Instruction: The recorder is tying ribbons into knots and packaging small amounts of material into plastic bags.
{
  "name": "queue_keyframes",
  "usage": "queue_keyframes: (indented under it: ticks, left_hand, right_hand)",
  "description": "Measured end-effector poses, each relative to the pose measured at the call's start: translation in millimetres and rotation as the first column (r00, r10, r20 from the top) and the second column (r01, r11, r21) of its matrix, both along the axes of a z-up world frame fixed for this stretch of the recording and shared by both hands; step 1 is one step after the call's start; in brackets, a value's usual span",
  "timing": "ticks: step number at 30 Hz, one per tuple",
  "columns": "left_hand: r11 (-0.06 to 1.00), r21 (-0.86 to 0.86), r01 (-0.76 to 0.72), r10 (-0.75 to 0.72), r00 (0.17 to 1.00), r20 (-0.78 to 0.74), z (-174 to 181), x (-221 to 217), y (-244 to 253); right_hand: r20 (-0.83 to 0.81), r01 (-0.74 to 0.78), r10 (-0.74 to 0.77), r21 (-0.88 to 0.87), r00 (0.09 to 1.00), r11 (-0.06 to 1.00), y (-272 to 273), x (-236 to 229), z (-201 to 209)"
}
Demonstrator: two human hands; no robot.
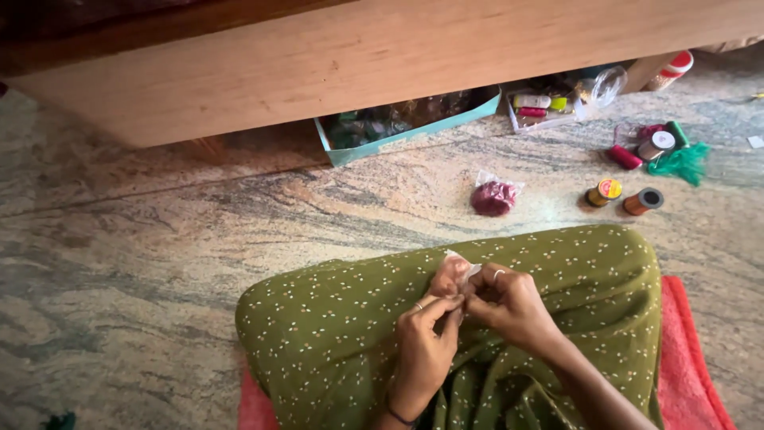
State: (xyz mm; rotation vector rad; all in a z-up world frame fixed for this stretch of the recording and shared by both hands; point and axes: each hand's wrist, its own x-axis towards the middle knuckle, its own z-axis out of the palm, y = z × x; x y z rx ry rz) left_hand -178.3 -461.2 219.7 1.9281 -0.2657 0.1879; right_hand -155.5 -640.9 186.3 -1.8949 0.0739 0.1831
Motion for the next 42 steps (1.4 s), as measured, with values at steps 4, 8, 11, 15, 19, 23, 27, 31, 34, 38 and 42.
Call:
queue_keyframes:
  ticks: [4, 8, 11, 15, 19, 23, 27, 31, 34, 38, 42]
  left_hand:
    - [1.0, -0.001, 0.003, -0.003, 1.0, 0.005, 8.4, -3.5, 0.6]
    - [0.999, 0.053, 0.007, -0.008, 1.0, 0.012, 7.8, -4.6, -1.7]
    - [0.998, 0.056, 0.022, -0.022, 1.0, 0.004, 7.2, -6.0, -0.1]
    - [0.999, 0.04, 0.023, -0.024, 1.0, 0.001, -10.2, -8.8, 0.0]
    - [1.0, -0.001, 0.017, -0.017, 1.0, 0.002, -14.1, -3.7, -0.7]
    - [0.992, -0.119, -0.045, 0.02, 0.98, -0.197, -11.5, 11.8, -4.3]
    - [0.946, -0.305, -0.111, -0.053, 0.874, -0.483, -43.0, 29.4, -0.4]
    - [0.973, -0.228, -0.019, -0.128, 0.78, -0.612, -66.8, 32.7, -0.2]
    - [0.995, -0.084, 0.059, -0.099, 0.773, -0.627, -92.2, 31.9, -1.1]
    - [0.976, -0.021, 0.216, -0.18, 0.749, -0.637, -114.1, 38.3, 20.1]
    - [0.938, -0.006, 0.346, -0.304, 0.816, -0.492, -183.8, 28.9, 41.8]
  right_hand:
    - [-0.077, -0.082, 0.101, 0.222, 0.992, 0.972, -7.8, -1.1, -15.2]
    - [-0.171, -0.061, 0.109, 0.264, 0.979, 0.963, -12.6, 1.0, -16.1]
    - [-0.159, -0.121, 0.174, 0.296, 0.972, 0.948, -16.5, 1.7, -21.8]
    - [-0.175, -0.149, 0.193, 0.236, 0.965, 0.96, -14.7, 5.5, -17.7]
    - [-0.096, -0.16, 0.158, -0.021, 0.983, 0.987, -10.0, 7.7, -17.0]
    - [-0.071, -0.069, 0.085, 0.205, 0.994, 0.976, -8.8, 17.5, -18.1]
    - [0.054, -0.222, 0.218, 0.357, 0.975, 0.907, -27.9, 53.9, -8.2]
    - [-0.008, -0.148, 0.157, -0.384, 0.988, 0.911, -87.3, 160.5, -64.7]
    - [0.273, 0.112, 0.094, -0.649, 0.957, 0.753, -151.7, 264.6, -152.1]
    - [0.312, 0.22, 0.129, -0.857, 0.941, 0.467, -219.5, 353.4, -231.4]
    - [0.238, 0.218, -0.051, -0.758, 0.97, 0.615, -208.3, 377.9, -202.2]
